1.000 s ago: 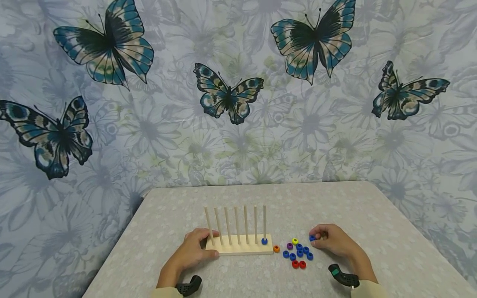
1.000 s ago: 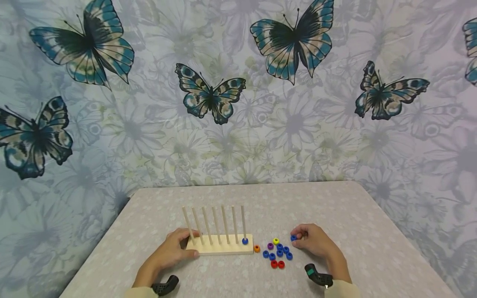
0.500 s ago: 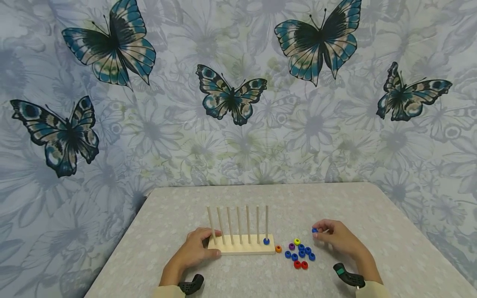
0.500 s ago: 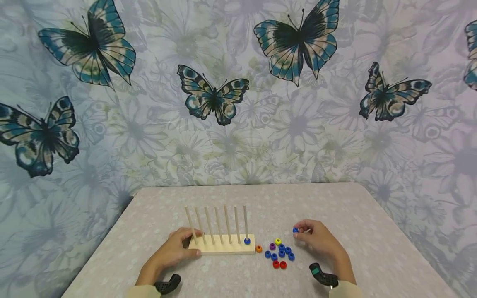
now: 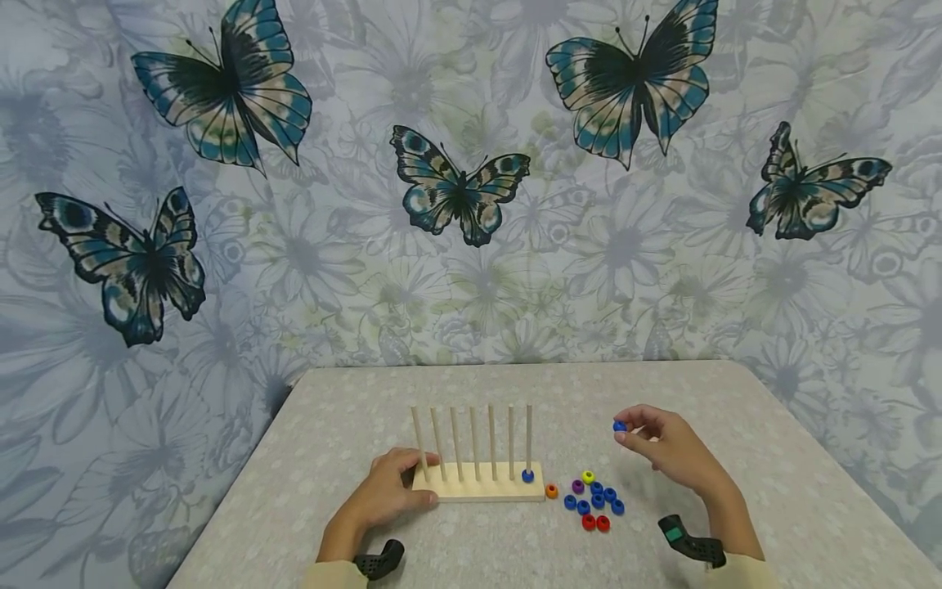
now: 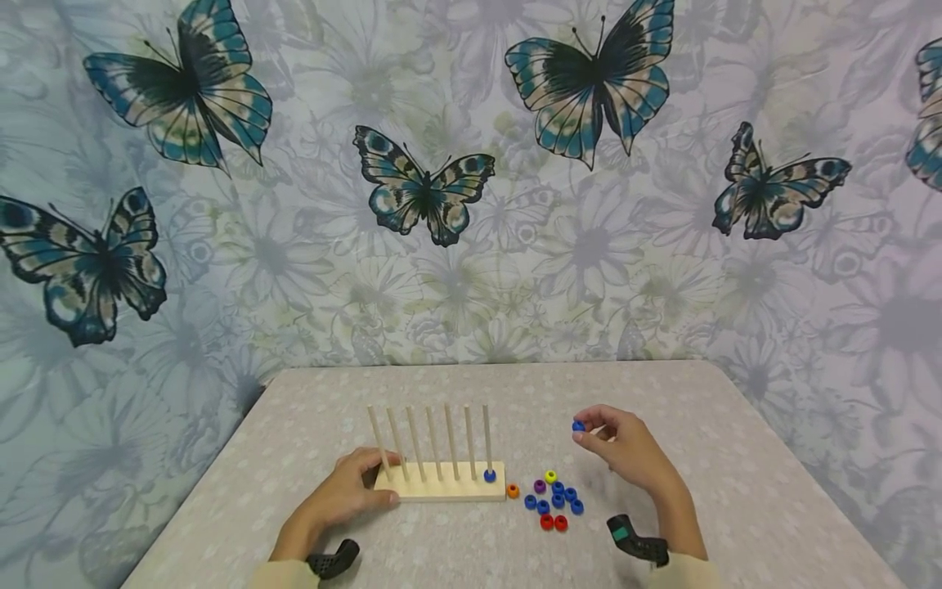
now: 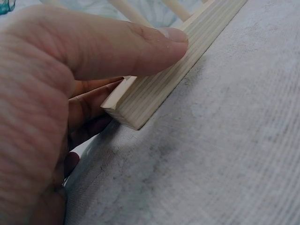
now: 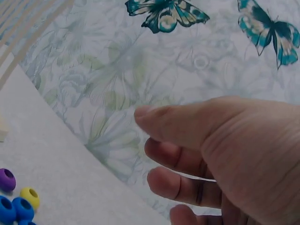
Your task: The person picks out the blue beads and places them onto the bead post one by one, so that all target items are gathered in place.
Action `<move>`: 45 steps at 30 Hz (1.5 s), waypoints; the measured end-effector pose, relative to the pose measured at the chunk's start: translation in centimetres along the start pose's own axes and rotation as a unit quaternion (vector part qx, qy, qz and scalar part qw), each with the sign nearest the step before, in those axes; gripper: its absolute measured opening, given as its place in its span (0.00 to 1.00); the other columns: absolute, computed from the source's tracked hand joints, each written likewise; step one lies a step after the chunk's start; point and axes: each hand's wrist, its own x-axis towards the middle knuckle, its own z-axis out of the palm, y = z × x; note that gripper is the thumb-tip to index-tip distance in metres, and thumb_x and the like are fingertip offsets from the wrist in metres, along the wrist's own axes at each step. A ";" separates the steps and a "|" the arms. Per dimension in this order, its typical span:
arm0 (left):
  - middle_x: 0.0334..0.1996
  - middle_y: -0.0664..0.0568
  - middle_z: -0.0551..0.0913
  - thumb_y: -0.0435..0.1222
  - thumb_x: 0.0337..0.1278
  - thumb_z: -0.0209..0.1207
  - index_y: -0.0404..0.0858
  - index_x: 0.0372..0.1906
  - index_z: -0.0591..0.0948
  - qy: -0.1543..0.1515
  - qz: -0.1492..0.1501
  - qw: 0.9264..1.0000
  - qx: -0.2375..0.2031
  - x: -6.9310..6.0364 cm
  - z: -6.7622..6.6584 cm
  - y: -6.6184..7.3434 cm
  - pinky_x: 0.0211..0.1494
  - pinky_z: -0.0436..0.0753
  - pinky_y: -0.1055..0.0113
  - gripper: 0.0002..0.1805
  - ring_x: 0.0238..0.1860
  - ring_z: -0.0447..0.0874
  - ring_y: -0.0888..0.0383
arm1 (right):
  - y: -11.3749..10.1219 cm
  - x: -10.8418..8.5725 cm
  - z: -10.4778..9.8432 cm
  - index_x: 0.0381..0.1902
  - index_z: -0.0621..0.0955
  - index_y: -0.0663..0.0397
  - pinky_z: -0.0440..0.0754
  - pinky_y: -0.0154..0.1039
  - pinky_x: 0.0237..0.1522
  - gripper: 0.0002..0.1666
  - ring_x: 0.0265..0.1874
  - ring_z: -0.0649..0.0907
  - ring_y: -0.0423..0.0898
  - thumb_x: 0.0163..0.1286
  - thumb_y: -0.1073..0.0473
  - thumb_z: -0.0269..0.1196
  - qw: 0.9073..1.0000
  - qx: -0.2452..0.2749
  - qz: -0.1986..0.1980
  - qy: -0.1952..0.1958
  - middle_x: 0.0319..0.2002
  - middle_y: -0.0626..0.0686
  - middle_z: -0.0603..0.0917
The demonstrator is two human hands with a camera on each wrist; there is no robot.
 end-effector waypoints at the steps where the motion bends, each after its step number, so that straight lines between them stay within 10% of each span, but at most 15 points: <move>1: 0.59 0.60 0.78 0.54 0.34 0.78 0.67 0.51 0.82 0.000 0.001 1.000 -0.001 0.0 0.0 0.0 0.71 0.59 0.34 0.30 0.67 0.63 0.46 | -0.3 -0.1 -0.1 0.52 0.82 0.47 0.80 0.39 0.23 0.21 0.34 0.81 0.49 0.68 0.42 0.66 1.000 -0.010 -0.008 0.005 0.39 0.50 0.85; 16: 0.59 0.61 0.78 0.54 0.35 0.78 0.67 0.49 0.83 0.000 0.004 1.000 -0.004 0.0 0.0 0.1 0.71 0.59 0.34 0.28 0.68 0.62 0.46 | -3.7 1.0 2.1 0.55 0.83 0.45 0.79 0.35 0.24 0.20 0.34 0.80 0.41 0.70 0.44 0.65 0.980 -0.004 -0.088 0.179 0.45 0.50 0.84; 45: 0.58 0.62 0.79 0.53 0.36 0.78 0.67 0.48 0.83 -0.010 0.024 1.000 -0.014 -0.1 -0.2 0.2 0.71 0.57 0.35 0.26 0.67 0.65 0.48 | -7.4 2.9 5.6 0.51 0.86 0.39 0.77 0.33 0.21 0.15 0.31 0.80 0.37 0.66 0.52 0.70 0.954 0.039 -0.152 0.254 0.42 0.43 0.84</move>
